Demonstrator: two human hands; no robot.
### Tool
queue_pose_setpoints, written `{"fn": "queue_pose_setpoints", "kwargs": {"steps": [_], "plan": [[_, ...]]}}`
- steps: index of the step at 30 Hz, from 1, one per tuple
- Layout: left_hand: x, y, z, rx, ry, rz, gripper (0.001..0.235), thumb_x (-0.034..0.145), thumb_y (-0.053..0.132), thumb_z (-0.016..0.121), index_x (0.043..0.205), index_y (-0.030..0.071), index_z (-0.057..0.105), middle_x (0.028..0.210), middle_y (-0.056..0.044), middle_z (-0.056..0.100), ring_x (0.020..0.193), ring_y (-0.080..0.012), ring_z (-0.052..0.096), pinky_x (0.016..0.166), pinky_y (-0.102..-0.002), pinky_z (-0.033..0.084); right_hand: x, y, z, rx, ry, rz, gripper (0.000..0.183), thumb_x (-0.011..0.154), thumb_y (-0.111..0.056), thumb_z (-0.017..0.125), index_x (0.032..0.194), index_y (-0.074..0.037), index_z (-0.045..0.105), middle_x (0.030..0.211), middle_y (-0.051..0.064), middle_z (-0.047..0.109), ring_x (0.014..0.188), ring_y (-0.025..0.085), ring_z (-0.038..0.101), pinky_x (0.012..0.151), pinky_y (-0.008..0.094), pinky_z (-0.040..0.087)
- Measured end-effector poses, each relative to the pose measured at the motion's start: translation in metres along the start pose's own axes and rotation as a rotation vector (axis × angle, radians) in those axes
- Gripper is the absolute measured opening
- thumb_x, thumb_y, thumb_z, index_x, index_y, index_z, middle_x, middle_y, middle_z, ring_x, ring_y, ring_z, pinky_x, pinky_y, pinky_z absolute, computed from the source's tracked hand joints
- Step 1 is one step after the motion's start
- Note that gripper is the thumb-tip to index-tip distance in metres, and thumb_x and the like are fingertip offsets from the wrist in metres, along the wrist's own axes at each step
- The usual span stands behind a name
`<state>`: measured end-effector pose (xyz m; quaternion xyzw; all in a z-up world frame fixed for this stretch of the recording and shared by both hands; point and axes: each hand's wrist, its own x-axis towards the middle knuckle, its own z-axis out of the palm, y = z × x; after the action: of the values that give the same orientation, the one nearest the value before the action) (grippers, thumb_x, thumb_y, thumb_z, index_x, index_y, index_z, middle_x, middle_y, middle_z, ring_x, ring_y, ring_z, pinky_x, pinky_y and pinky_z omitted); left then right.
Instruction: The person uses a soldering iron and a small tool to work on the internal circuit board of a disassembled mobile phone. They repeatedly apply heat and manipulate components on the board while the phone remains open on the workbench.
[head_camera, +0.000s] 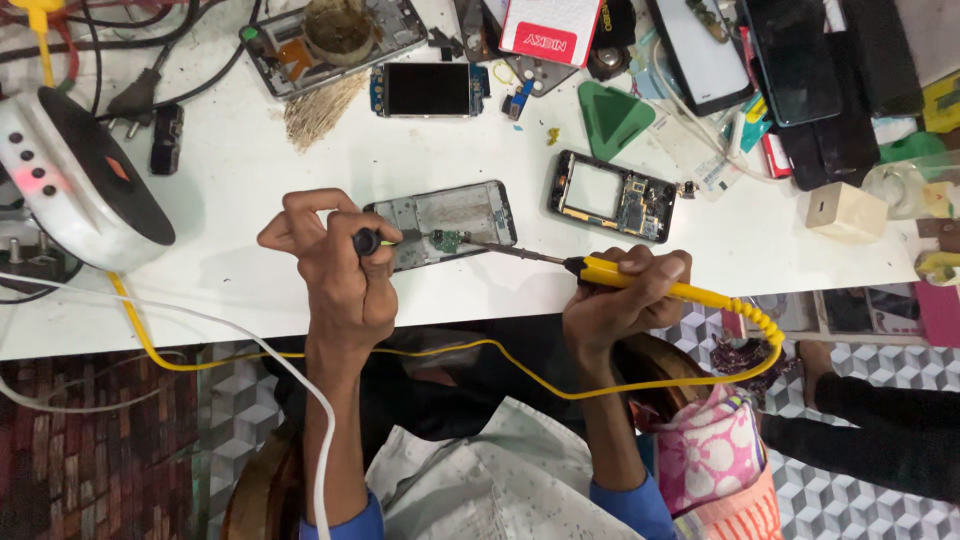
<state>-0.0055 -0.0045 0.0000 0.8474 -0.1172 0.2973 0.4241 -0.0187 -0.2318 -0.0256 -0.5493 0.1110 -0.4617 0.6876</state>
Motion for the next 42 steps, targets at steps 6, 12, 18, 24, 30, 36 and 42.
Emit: {"fn": "queue_pose_setpoints", "kwargs": {"steps": [6, 12, 18, 24, 30, 36, 42], "plan": [[0.003, -0.001, 0.0, -0.105, -0.033, -0.012, 0.018, 0.1, 0.017, 0.049, 0.093, 0.008, 0.063, 0.091, 0.003, 0.05, 0.1, -0.0156, 0.052, 0.094, -0.04, 0.029, 0.001, -0.002, 0.002, -0.061, -0.015, 0.051, 0.045, 0.109, -0.045, 0.051, 0.088, -0.006, 0.041, 0.068, 0.008, 0.05, 0.044, 0.013, 0.042, 0.035, 0.026, 0.033], [-0.006, -0.004, 0.004, -0.195, -0.048, -0.072, 0.015, 0.095, 0.001, 0.052, 0.093, 0.01, 0.063, 0.117, -0.009, 0.049, 0.09, -0.0105, 0.056, 0.101, -0.04, 0.03, 0.002, 0.002, 0.0, -0.024, 0.049, -0.002, 0.047, 0.111, -0.046, 0.053, 0.09, -0.005, 0.043, 0.07, 0.011, 0.053, 0.052, 0.016, 0.05, 0.041, 0.028, 0.037], [-0.006, -0.003, 0.0, -0.061, -0.083, 0.069, 0.019, 0.079, 0.0, 0.063, 0.095, 0.01, 0.064, 0.107, -0.007, 0.053, 0.113, -0.0237, 0.046, 0.1, -0.043, 0.021, 0.001, -0.002, 0.003, -0.016, 0.007, 0.008, 0.049, 0.109, -0.048, 0.055, 0.088, -0.005, 0.043, 0.069, 0.011, 0.053, 0.049, 0.015, 0.048, 0.04, 0.027, 0.036], [-0.002, -0.001, 0.0, -0.075, -0.13, 0.088, 0.021, 0.078, 0.001, 0.065, 0.096, 0.011, 0.066, 0.101, -0.008, 0.054, 0.114, -0.0232, 0.046, 0.1, -0.044, 0.021, 0.0, -0.006, 0.005, -0.041, 0.005, 0.026, 0.048, 0.108, -0.048, 0.053, 0.088, -0.006, 0.042, 0.067, 0.009, 0.051, 0.047, 0.013, 0.045, 0.038, 0.026, 0.034], [-0.002, -0.003, 0.002, -0.054, -0.137, 0.098, 0.022, 0.077, 0.0, 0.068, 0.096, 0.011, 0.066, 0.096, -0.006, 0.057, 0.112, -0.0231, 0.049, 0.098, -0.045, 0.021, 0.0, 0.001, 0.003, 0.0, 0.019, -0.019, 0.047, 0.111, -0.044, 0.055, 0.087, -0.006, 0.04, 0.07, 0.006, 0.046, 0.053, 0.014, 0.044, 0.044, 0.028, 0.037], [-0.006, -0.003, 0.001, -0.011, -0.158, 0.108, 0.021, 0.081, 0.002, 0.074, 0.098, 0.011, 0.067, 0.096, -0.006, 0.056, 0.109, -0.0241, 0.047, 0.097, -0.045, 0.022, 0.003, 0.006, 0.0, -0.047, 0.033, -0.053, 0.045, 0.109, -0.041, 0.055, 0.084, -0.009, 0.036, 0.069, 0.003, 0.042, 0.051, 0.012, 0.045, 0.04, 0.026, 0.037], [-0.005, -0.002, 0.0, -0.023, -0.076, 0.069, 0.022, 0.08, 0.001, 0.069, 0.097, 0.013, 0.068, 0.107, -0.008, 0.053, 0.111, -0.0248, 0.043, 0.098, -0.045, 0.023, 0.002, 0.004, 0.002, -0.024, 0.046, 0.002, 0.046, 0.11, -0.043, 0.055, 0.084, -0.008, 0.041, 0.069, 0.005, 0.047, 0.05, 0.013, 0.046, 0.04, 0.027, 0.037]]}}
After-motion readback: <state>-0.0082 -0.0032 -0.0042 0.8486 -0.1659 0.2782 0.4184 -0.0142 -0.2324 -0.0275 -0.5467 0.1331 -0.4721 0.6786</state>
